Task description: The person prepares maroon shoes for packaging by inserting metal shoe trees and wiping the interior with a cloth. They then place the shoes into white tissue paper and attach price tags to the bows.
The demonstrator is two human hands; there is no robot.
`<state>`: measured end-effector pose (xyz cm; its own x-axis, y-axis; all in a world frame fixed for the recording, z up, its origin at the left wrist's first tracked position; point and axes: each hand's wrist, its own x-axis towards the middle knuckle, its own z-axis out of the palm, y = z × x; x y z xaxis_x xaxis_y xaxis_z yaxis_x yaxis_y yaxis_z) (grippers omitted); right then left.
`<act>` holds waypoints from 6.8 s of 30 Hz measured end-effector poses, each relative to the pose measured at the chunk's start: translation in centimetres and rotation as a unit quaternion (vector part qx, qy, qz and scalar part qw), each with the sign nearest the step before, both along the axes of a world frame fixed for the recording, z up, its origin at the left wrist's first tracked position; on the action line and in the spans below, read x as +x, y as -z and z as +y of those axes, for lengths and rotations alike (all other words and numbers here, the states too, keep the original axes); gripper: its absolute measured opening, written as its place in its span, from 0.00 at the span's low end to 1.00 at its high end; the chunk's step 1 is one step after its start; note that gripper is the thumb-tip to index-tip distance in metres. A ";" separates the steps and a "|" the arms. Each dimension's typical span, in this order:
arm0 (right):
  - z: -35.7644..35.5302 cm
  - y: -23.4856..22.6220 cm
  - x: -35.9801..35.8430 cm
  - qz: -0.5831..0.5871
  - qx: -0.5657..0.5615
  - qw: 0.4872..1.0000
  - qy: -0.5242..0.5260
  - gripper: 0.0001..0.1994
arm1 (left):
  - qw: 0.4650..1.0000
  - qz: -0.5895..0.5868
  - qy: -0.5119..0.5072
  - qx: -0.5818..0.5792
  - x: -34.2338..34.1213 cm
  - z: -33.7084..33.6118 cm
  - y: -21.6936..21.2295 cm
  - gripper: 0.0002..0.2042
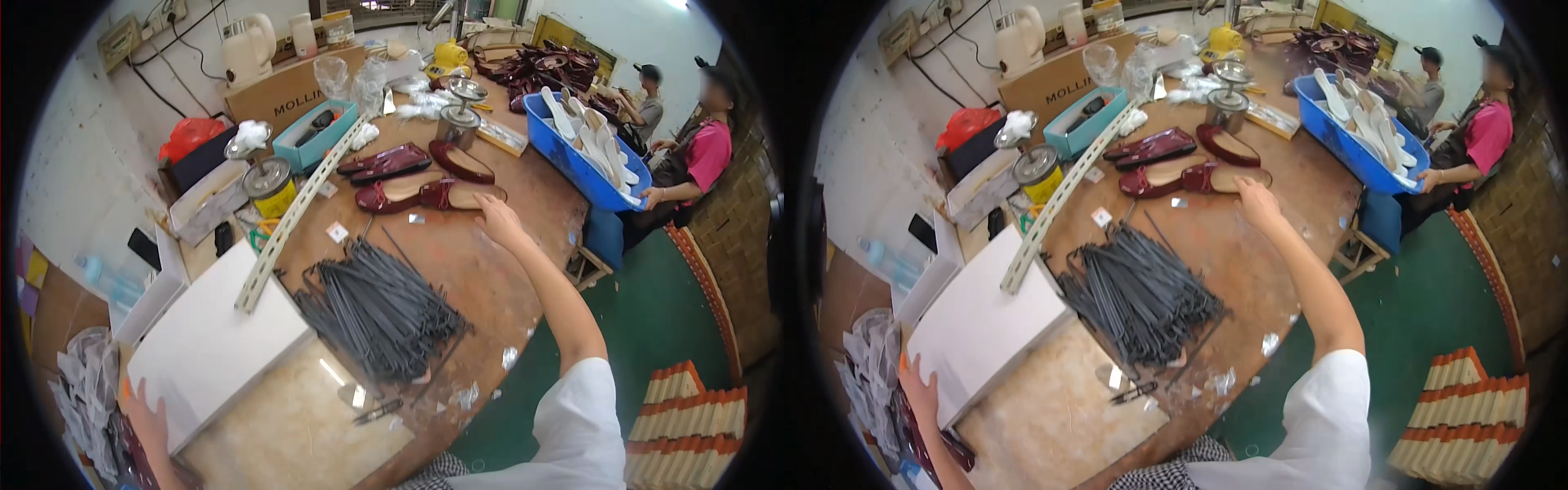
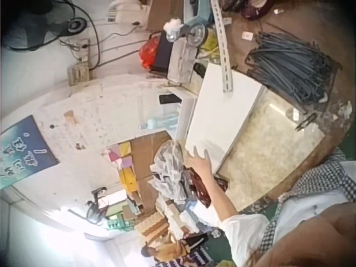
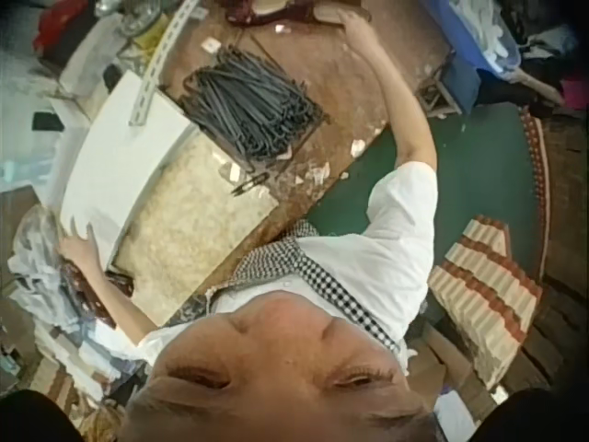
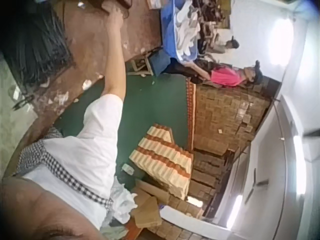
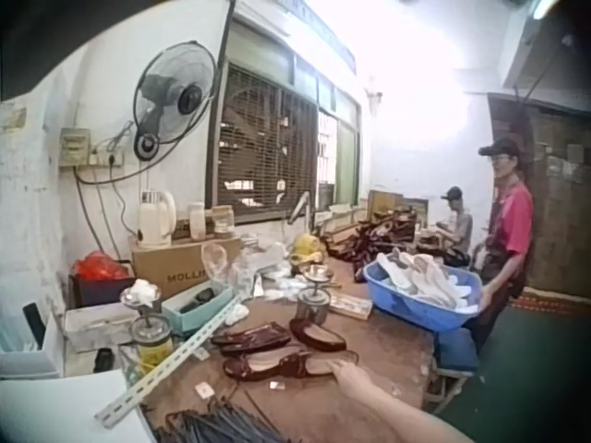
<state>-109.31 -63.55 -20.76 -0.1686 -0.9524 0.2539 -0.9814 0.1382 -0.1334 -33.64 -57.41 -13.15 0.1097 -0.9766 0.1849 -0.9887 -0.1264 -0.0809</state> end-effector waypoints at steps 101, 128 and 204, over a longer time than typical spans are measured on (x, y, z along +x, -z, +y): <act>20.1 1.0 42.2 -0.203 0.205 0.901 -0.323 0.20 | 0.909 0.320 0.233 0.132 -10.9 20.9 5.4 0.24; 21.6 -2.3 37.9 -0.714 0.072 0.672 -0.184 0.30 | 0.940 0.265 0.199 -0.087 -14.5 4.0 3.7 0.08; 18.8 -1.0 43.0 -0.386 0.179 0.815 -0.393 0.27 | 0.389 0.912 -0.125 0.041 -14.3 17.0 6.3 0.24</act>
<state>-66.27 -44.76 -19.75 0.5514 -0.8332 0.0421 -0.4290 -0.3265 -0.8422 -47.91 -40.40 -19.46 0.0780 -0.8880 -0.4533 0.6314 -0.3079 0.7117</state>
